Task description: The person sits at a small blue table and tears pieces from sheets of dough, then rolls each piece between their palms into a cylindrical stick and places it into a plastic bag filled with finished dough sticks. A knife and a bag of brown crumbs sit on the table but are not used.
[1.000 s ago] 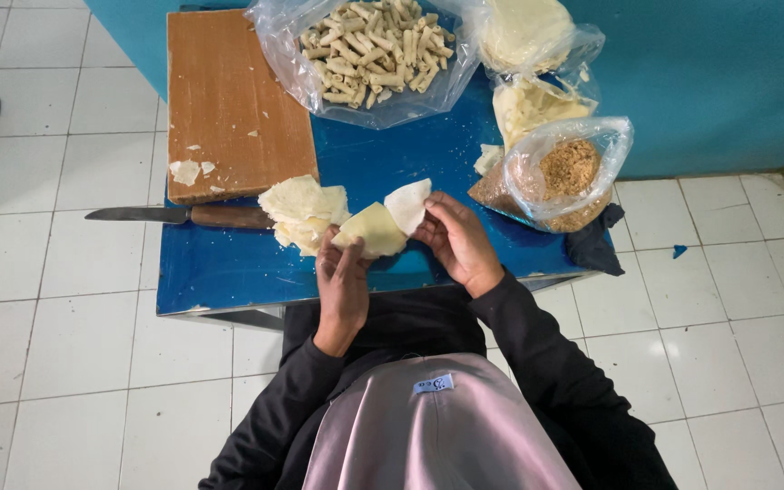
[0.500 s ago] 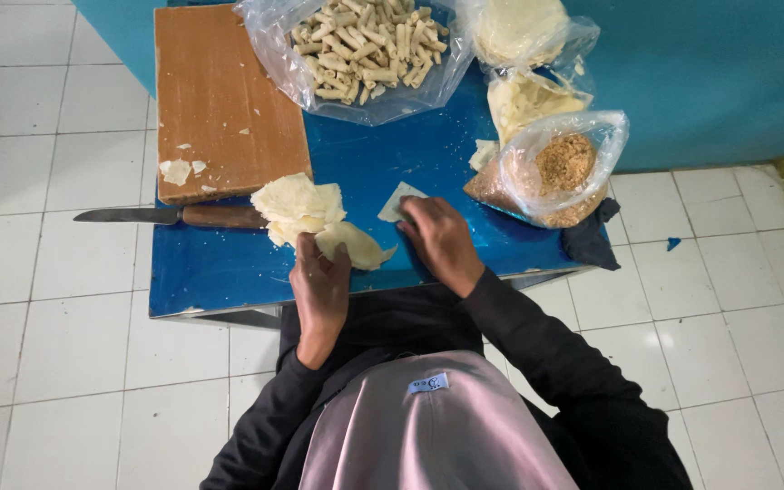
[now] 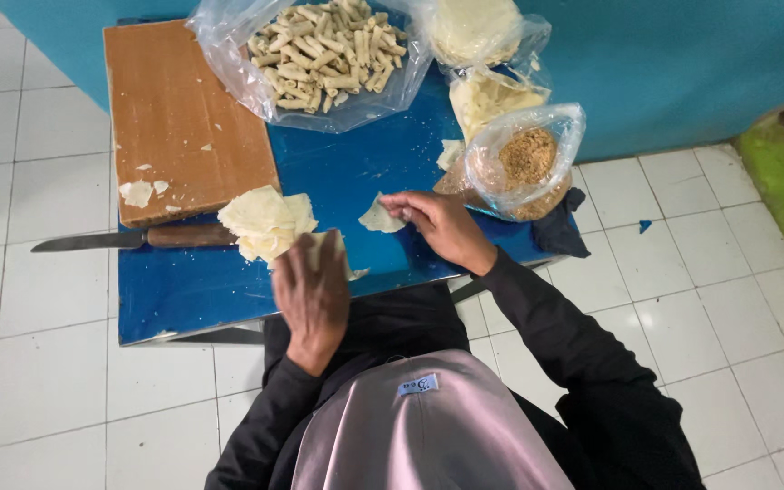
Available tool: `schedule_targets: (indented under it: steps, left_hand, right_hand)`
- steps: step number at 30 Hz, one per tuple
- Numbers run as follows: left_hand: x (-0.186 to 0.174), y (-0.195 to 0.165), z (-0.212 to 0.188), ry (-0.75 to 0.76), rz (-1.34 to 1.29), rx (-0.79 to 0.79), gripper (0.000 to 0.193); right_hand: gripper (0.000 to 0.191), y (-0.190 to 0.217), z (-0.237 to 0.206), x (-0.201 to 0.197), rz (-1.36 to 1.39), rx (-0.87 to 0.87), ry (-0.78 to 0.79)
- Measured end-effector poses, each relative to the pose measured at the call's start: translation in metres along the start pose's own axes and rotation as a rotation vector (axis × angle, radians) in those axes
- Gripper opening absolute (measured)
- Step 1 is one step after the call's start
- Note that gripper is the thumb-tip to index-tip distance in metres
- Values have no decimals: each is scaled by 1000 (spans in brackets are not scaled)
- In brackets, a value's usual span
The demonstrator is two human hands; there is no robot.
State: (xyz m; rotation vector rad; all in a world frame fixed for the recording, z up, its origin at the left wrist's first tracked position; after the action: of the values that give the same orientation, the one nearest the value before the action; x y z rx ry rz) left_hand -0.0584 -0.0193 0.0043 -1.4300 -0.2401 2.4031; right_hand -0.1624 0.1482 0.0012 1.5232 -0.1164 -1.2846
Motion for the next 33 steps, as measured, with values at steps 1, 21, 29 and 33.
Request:
schedule_targets:
  steps: [1,21,29,33]
  left_hand:
    - [7,-6,3,37,-30,25,34]
    - [35,-45,17,202,212,283,42]
    - [32,-42,17,224,132,253,42]
    - [32,-41,17,228,132,248,42]
  right_hand:
    - [33,-2,1,0,15,-9,-2]
    - [48,-8,0,-164,-937,122,-293]
    - [31,-224,59,-191,-947,701,97]
    - [26,-245,64,-194,-1014,740,107]
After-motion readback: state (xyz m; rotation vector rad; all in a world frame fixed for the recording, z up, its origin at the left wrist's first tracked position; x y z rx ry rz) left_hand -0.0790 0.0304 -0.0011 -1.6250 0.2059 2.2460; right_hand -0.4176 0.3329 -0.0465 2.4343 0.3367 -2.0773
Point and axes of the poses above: each hand's wrist, its own z-axis towards the middle knuckle, its own x-axis out of the palm, y = z × x, the point moved 10 cm from there along z, towards the middle knuckle, and after that the axes turned 11 degrees about y, right-handed, at the moved point
